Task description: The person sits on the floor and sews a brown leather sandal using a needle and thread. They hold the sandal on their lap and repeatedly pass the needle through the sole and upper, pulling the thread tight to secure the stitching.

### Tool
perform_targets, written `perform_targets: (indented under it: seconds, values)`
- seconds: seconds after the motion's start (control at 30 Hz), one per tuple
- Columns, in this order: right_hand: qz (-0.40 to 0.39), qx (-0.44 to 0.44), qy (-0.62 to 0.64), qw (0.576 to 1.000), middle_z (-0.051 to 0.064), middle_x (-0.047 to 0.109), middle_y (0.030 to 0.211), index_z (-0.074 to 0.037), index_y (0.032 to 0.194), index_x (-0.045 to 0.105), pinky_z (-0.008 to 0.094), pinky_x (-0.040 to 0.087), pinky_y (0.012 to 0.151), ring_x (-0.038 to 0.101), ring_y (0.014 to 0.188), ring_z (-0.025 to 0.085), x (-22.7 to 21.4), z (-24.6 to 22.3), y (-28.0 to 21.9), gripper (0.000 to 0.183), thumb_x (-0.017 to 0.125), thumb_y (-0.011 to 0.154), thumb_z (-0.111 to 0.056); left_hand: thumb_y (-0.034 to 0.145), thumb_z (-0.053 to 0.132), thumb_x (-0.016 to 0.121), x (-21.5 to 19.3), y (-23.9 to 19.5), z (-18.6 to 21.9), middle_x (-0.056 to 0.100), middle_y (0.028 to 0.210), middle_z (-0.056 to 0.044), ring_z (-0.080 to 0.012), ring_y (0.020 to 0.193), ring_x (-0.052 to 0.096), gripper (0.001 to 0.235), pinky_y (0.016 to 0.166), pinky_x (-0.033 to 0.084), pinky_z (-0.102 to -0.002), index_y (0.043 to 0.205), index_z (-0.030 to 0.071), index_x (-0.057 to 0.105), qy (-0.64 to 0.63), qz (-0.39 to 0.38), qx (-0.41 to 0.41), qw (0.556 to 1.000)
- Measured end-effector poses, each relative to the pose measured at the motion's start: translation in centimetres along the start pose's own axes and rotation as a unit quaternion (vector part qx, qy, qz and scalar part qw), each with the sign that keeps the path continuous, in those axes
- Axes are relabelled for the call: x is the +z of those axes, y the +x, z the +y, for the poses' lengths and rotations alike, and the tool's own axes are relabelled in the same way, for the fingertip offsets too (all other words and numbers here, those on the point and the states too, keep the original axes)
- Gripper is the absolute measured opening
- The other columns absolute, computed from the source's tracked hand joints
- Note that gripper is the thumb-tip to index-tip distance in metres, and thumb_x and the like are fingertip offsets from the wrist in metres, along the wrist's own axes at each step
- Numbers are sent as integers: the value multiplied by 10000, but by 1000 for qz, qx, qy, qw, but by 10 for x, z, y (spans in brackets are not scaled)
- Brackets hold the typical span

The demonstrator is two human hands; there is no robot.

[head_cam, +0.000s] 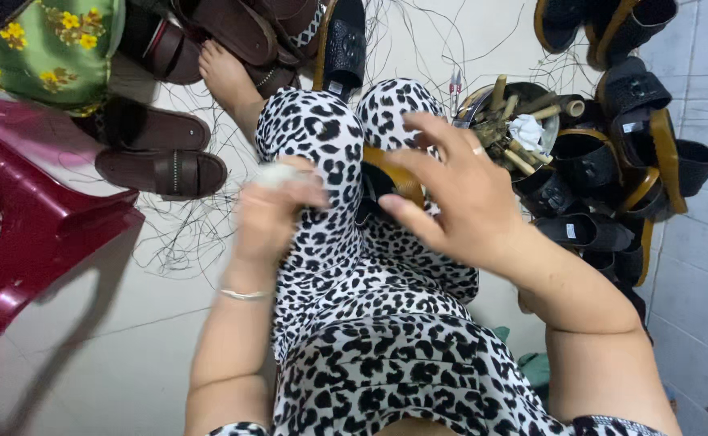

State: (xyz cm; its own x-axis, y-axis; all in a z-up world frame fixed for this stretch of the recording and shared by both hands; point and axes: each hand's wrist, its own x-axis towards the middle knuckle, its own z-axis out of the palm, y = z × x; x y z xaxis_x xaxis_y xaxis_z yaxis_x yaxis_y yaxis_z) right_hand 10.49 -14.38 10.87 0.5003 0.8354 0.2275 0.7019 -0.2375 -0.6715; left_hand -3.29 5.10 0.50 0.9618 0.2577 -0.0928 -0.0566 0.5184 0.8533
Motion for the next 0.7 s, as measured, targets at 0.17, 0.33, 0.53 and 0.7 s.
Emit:
perform_targets:
  seconds: [0.17,0.33,0.53,0.7]
  values:
    - [-270,266,-13,925,323,729,915,-25,1483,458,685,554,811,723,844,539,1,-3,-6,606,585,930,-238,1091,214,628,-152,-49,-19,647,763,-88,-237,780,587,256,852,477,-367,877,125,738,499,266,-81,821]
    - [-147,267,-75,950,188,756,912,-297,1547,427,616,530,763,709,821,493,19,31,-66,645,567,918,-267,958,49,739,-91,-57,-4,443,1375,-210,-411,1250,513,467,1111,404,-538,1337,-13,472,600,279,92,744]
    - [93,160,-63,981,164,755,1162,-166,1463,608,480,573,803,723,970,376,57,44,-113,553,619,914,-101,860,38,770,70,-43,-2,473,1392,-252,-354,1151,629,582,1036,540,-431,1345,-96,477,411,121,162,889]
    - [124,76,-104,984,97,754,1042,-149,1424,649,409,605,714,743,846,303,90,64,-144,507,643,917,-162,873,383,804,54,-48,-49,710,854,-138,-315,750,718,416,637,576,-371,976,-14,736,554,-37,233,798]
